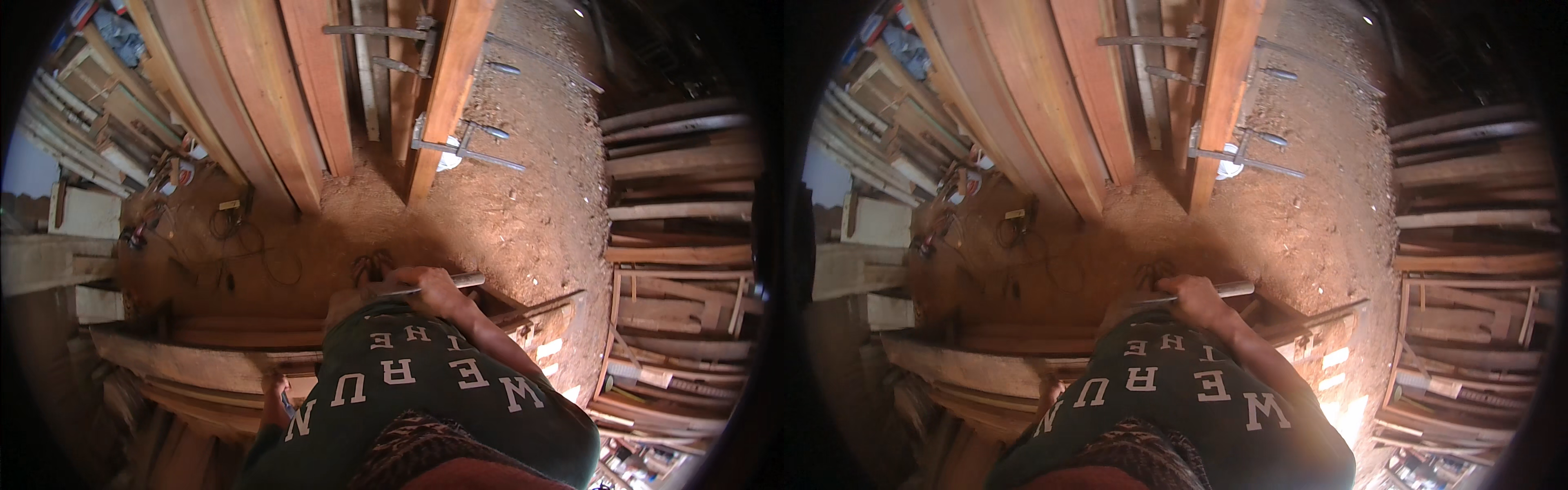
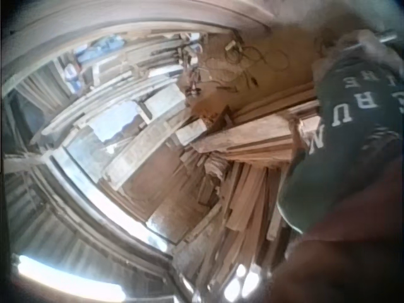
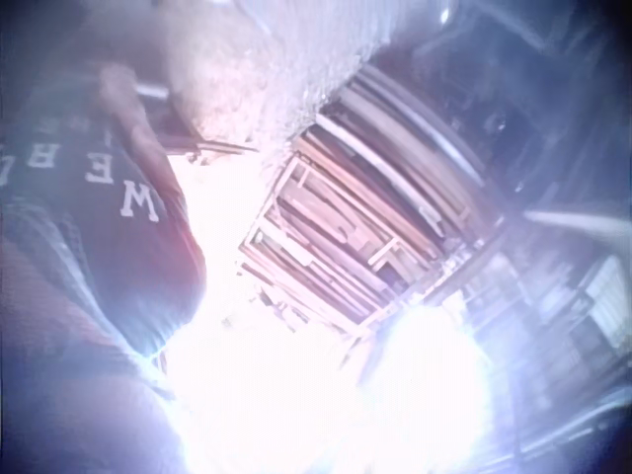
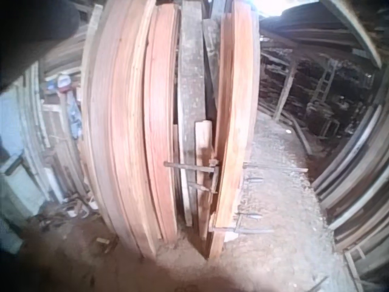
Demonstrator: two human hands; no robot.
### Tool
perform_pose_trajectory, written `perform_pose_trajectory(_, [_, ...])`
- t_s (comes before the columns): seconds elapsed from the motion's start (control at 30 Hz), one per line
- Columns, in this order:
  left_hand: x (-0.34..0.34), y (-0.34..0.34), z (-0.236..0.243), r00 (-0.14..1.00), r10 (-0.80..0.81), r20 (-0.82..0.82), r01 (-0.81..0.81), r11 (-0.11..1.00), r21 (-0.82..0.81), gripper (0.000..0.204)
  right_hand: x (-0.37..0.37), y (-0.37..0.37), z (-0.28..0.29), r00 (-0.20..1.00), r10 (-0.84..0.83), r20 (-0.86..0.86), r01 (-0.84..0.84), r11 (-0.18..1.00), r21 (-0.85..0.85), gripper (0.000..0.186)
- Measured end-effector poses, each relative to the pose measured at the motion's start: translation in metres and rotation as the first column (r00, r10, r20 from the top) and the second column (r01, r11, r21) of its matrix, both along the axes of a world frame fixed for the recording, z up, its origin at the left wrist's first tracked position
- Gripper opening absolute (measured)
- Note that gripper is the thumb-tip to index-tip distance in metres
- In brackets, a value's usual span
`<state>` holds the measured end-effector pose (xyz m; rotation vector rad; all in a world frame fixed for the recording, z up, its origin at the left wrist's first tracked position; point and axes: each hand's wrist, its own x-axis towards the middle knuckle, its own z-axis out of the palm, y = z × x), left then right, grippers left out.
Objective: The person selects a wooden plank from a stack and uses a chisel and a small axe to carve a rectangular notch into the wood. They repeatedly strike the chisel with the axe to remove wood chips and shape the notch.
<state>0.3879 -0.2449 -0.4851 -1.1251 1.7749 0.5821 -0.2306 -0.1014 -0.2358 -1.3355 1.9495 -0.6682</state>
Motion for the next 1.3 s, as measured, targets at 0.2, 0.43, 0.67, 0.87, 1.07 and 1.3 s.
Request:
perform_pose_trajectory(0.2, [-0.032, 0.028, 0.011, 0.581, 0.723, -0.374, -0.812, 0.482, -0.329, 0.033, -0.052, -0.017, -0.019, 0.989, 0.109, -0.095, -0.097, 0.987, 0.125, 0.039])
perform_pose_trajectory(0.43, [-0.007, 0.127, 0.025, 0.505, 0.309, -0.806, -0.827, 0.441, -0.349, 0.023, -0.089, -0.039, -0.058, 0.933, 0.347, -0.095, -0.302, 0.898, 0.32, 0.038])
perform_pose_trajectory(0.67, [-0.085, 0.163, 0.156, -0.11, 0.405, -0.908, -0.963, -0.27, -0.003, 0.035, -0.063, -0.056, -0.051, 0.858, 0.504, 0.1, -0.502, 0.781, 0.372, 0.038])
perform_pose_trajectory(0.87, [-0.123, 0.155, 0.26, -0.279, 0.136, -0.95, -0.884, -0.423, 0.199, 0.034, -0.015, -0.083, -0.052, 0.752, 0.658, 0.035, -0.645, 0.723, 0.248, 0.038])
perform_pose_trajectory(1.07, [-0.083, 0.148, 0.242, -0.298, -0.075, -0.951, -0.885, -0.351, 0.305, 0.016, 0.06, -0.115, -0.065, 0.635, 0.77, -0.06, -0.74, 0.629, 0.238, 0.048])
perform_pose_trajectory(1.3, [-0.04, 0.129, 0.185, -0.34, 0.024, -0.94, -0.931, -0.152, 0.333, 0.018, 0.157, -0.078, -0.041, 0.688, 0.717, 0.11, -0.721, 0.659, 0.215, 0.04])
